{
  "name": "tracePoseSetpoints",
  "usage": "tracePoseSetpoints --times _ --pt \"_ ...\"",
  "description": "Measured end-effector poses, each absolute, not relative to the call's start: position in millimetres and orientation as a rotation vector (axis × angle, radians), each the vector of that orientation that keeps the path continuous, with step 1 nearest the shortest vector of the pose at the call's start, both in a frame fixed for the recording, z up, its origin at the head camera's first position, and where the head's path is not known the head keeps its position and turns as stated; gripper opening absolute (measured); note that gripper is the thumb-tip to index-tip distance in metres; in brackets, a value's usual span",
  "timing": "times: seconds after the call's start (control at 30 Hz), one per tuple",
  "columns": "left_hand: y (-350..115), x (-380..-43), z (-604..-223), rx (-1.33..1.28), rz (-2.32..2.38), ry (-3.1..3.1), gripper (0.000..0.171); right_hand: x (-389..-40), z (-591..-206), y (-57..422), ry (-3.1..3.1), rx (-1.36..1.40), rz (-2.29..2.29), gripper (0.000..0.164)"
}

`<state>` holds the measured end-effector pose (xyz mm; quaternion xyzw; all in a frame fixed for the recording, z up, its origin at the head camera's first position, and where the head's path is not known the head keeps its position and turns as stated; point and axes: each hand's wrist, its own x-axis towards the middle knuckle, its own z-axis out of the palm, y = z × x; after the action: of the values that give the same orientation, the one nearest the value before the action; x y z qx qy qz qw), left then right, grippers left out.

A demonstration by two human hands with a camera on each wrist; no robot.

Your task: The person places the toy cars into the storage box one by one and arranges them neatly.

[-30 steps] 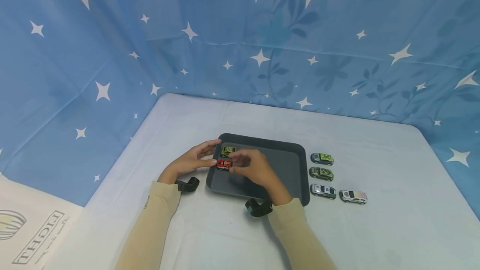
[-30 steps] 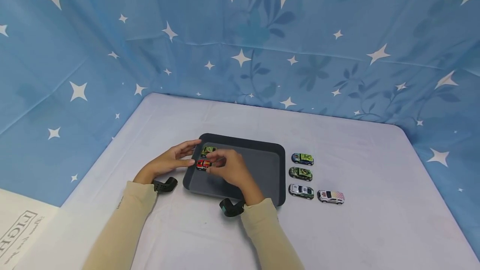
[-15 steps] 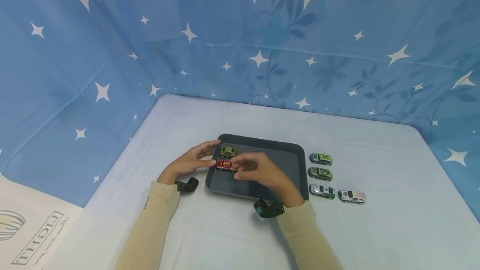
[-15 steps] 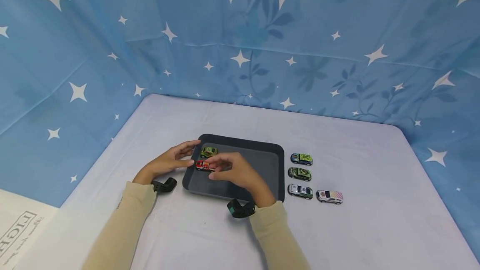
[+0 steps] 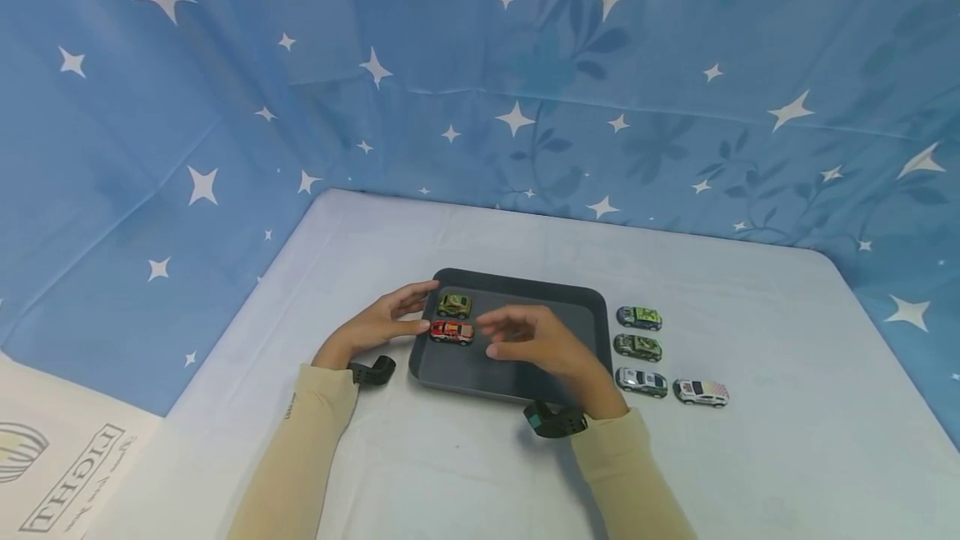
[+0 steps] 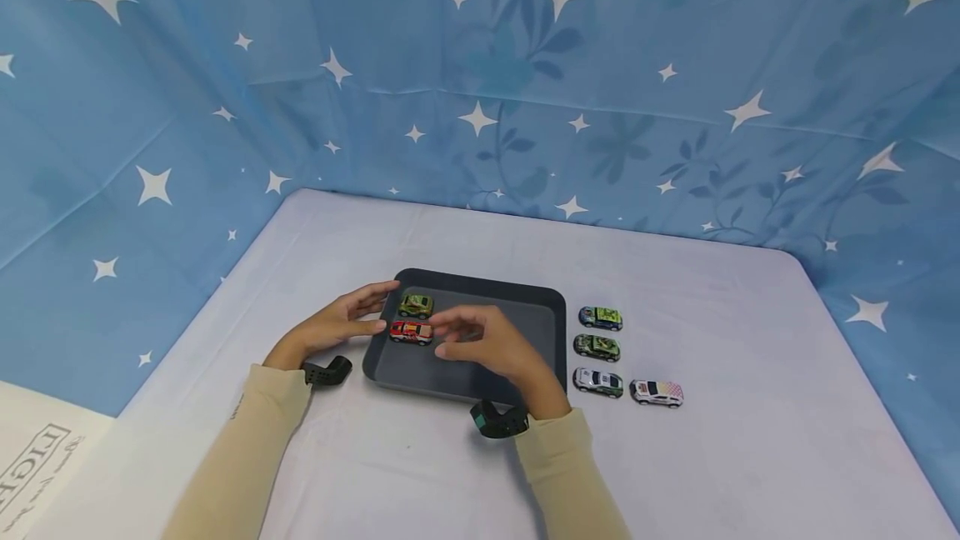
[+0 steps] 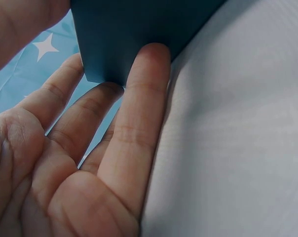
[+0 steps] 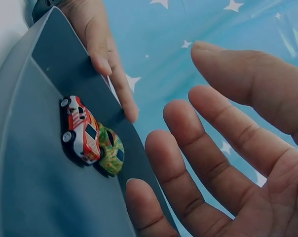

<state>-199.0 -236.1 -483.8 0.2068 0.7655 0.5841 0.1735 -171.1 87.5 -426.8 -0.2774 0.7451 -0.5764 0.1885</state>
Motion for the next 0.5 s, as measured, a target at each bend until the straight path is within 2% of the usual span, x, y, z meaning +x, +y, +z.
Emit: tracePoseSetpoints --times 0.5 --pt "-235.4 -198.4 -481.8 0.570 1.642 2.187 0.078 -167.7 -423.6 114.2 2.140 -0.747 -1.615 0.044"
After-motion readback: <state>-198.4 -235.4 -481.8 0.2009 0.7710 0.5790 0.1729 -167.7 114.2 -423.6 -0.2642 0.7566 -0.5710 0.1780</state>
